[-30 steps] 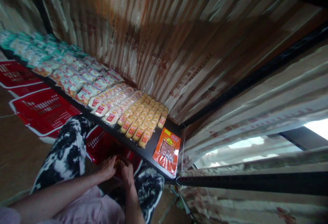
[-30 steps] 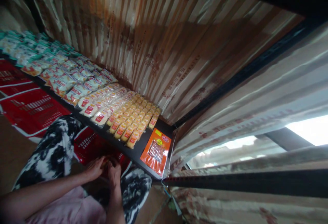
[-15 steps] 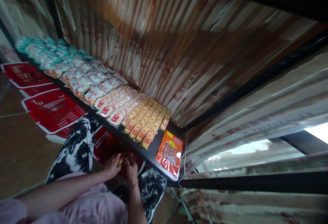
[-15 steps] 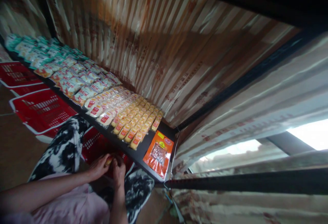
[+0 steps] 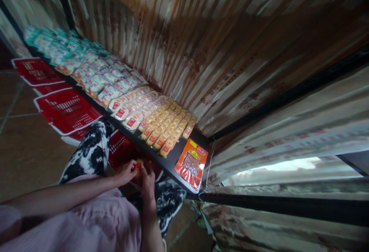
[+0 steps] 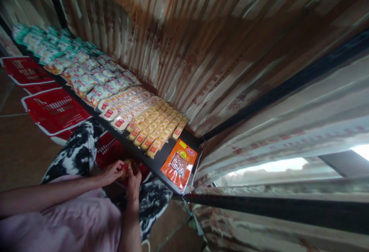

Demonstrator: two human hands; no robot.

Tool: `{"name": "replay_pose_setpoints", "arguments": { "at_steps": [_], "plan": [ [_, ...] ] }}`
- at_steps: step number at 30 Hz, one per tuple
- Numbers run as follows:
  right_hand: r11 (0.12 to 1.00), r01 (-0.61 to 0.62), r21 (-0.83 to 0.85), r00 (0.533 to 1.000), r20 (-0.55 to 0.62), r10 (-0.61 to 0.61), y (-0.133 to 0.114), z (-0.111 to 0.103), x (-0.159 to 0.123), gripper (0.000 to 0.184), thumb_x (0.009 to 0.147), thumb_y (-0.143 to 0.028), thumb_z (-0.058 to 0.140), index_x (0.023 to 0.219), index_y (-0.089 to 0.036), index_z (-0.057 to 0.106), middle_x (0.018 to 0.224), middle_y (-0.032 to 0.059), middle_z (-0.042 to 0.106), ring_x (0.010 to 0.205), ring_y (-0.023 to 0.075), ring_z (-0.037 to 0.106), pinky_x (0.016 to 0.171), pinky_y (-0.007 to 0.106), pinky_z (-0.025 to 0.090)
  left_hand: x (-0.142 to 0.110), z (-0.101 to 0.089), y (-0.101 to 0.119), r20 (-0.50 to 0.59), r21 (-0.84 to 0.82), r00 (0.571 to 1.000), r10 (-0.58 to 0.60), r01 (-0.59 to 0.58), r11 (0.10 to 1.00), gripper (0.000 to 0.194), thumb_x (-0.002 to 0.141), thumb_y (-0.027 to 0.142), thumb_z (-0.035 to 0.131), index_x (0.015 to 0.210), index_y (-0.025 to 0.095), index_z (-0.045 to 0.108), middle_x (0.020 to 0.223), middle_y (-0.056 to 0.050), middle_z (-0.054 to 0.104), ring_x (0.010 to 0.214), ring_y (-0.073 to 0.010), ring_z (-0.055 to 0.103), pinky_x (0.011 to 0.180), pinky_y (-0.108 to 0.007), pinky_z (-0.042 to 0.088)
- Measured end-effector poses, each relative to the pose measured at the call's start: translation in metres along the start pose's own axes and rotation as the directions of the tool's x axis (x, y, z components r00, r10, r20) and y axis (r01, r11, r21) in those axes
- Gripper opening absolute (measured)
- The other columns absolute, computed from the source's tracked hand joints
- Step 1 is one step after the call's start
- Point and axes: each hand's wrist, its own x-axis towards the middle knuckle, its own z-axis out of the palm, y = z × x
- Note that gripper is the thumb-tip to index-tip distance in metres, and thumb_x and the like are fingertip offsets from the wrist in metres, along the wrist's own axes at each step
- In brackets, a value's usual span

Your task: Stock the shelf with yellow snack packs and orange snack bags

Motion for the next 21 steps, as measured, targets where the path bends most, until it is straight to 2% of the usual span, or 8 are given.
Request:
{"name": "replay_pose_setpoints", "arguments": {
  "at_steps": [4,8,13,18,21],
  "plan": [
    [0.986,-0.089,0.144,0.991,0.109,0.073,0.002,0.001,0.0,0.047,0.068,-0.043,0.07,0.106,-0.016,0.068,0.112,0.0087,0.069,0.107,0.0244,0.062,0.089,0.031,0.05,0.0,-0.001,0.003,-0.014,-0.061,0.998,-0.066,0.065,0.996,0.031,0.084,0.023,0.047,0.114,0.014,0.052,0.098,-0.007,0.067,0.085,-0.0171,0.065,0.075,-0.024,0.049],
    [0.952,-0.147,0.268,0.981,0.162,0.105,0.007,0.004,-0.002,0.048,0.066,-0.045,0.073,0.105,-0.018,0.068,0.107,0.0067,0.07,0.101,0.0229,0.064,0.087,0.031,0.051,-0.004,-0.001,0.004,-0.01,-0.118,0.993,-0.118,0.116,0.986,0.033,0.082,0.023,0.048,0.114,0.014,0.052,0.095,-0.006,0.067,0.078,-0.0163,0.065,0.066,-0.023,0.049],
    [0.933,-0.208,0.294,0.965,0.216,0.148,0.005,0.011,-0.009,0.048,0.066,-0.043,0.073,0.108,-0.021,0.067,0.107,0.0053,0.071,0.096,0.0225,0.066,0.081,0.031,0.052,-0.01,-0.005,0.001,-0.016,-0.159,0.99,-0.139,0.135,0.978,0.035,0.081,0.017,0.047,0.116,0.014,0.05,0.093,-0.006,0.066,0.075,-0.0147,0.064,0.062,-0.02,0.047],
    [0.936,-0.221,0.274,0.969,0.171,0.179,0.001,0.013,-0.008,0.046,0.062,-0.037,0.075,0.105,-0.021,0.07,0.105,0.0048,0.072,0.093,0.0221,0.067,0.078,0.031,0.053,-0.006,-0.013,0.0,-0.016,-0.104,0.994,-0.108,0.106,0.989,0.027,0.076,0.013,0.051,0.102,0.016,0.059,0.079,-0.001,0.065,0.074,-0.016,0.064,0.067,-0.023,0.047],
    [0.948,-0.189,0.257,0.98,0.117,0.163,0.003,0.011,-0.004,0.042,0.063,-0.039,0.074,0.099,-0.019,0.072,0.101,0.006,0.073,0.09,0.0216,0.067,0.076,0.03,0.053,-0.002,-0.017,0.0,-0.065,-0.056,0.996,-0.061,0.057,0.997,0.028,0.074,0.009,0.05,0.099,0.016,0.061,0.094,-0.006,0.065,0.09,-0.018,0.063,0.08,-0.026,0.047]
  ]
}}
